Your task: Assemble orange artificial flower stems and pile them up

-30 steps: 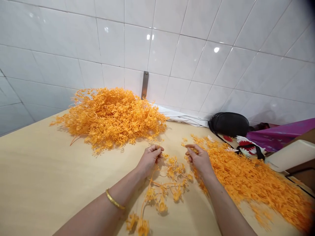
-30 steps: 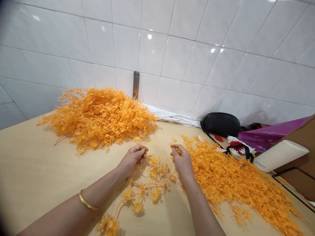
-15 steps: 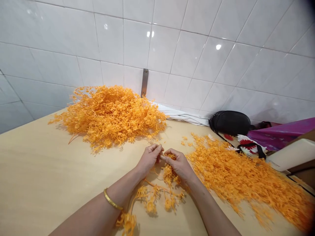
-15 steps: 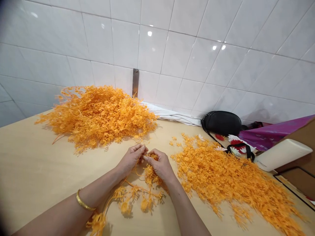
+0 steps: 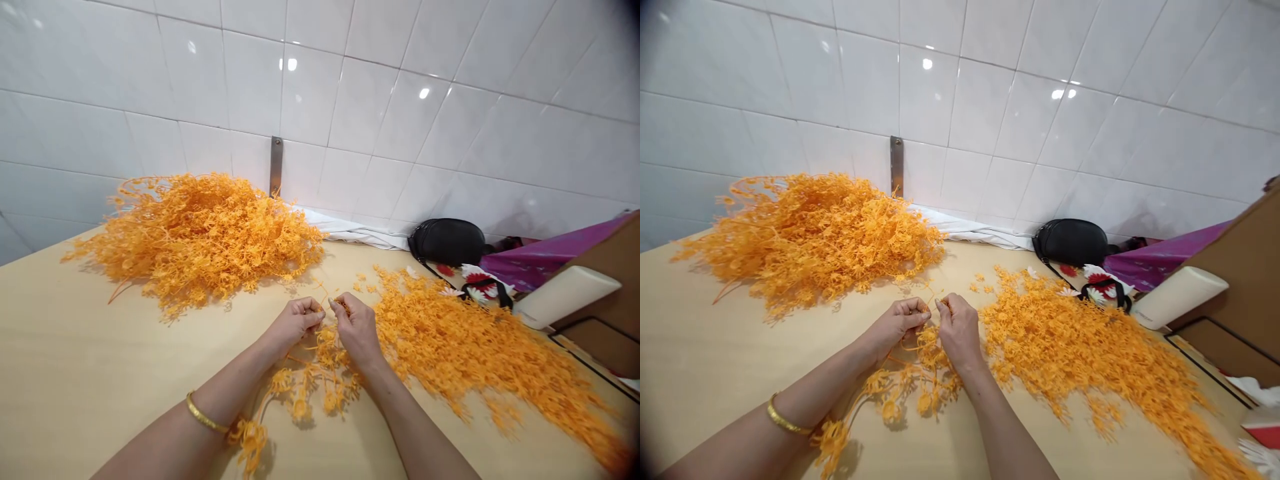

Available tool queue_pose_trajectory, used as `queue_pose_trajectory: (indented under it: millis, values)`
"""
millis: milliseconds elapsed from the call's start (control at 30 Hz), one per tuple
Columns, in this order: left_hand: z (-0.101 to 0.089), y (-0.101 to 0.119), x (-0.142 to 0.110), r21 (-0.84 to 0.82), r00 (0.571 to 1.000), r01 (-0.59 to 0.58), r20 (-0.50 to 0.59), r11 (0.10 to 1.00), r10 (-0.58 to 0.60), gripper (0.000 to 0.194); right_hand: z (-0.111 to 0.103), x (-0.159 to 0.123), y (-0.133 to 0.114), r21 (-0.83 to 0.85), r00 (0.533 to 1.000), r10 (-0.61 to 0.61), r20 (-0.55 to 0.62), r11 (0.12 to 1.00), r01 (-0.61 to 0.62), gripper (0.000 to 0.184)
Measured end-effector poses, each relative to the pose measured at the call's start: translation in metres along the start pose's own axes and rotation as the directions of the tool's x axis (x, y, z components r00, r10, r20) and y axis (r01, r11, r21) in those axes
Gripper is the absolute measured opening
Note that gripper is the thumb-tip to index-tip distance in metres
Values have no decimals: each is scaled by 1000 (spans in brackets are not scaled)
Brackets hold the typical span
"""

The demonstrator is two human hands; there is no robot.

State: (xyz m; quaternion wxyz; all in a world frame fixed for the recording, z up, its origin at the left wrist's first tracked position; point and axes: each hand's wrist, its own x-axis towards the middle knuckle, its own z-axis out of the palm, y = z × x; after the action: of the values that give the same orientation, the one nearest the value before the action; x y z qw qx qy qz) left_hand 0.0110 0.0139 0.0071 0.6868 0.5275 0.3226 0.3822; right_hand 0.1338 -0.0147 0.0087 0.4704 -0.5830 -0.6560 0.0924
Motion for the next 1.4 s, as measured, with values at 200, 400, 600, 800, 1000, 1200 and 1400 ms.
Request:
queue_pose_trajectory:
  millis: [200,400,600,800,1000,1200,1400]
  values:
    - [-7,2,-3,-45,994,55,-97,997,-59,21,-63,26,27,-239,858,150,-491,924,-299,25]
    - [-18,1,5,-310,990,-17,-140,951,-28,19,-134,24,58,-776,960,173,-221,565,-280,20]
    - [-16,3,7,-442,969,18,-212,897,-124,14,-110,7,49,-759,969,-41,-245,629,-166,24]
    - [-24,1,12,-502,982,73,-114,862,-149,13,-42,3,-19,-125,969,-246,0,962,244,17]
    - [-29,-4,14,-476,991,77,-61,876,-120,15,3,-10,-24,57,972,-28,232,998,16,16]
    - [-29,-2,11,-496,996,82,12,864,-87,17,9,-11,-7,223,960,72,271,966,-135,21]
    - [-29,-2,10,-475,994,88,-11,875,-106,17,8,-10,-9,140,989,5,151,990,-26,16]
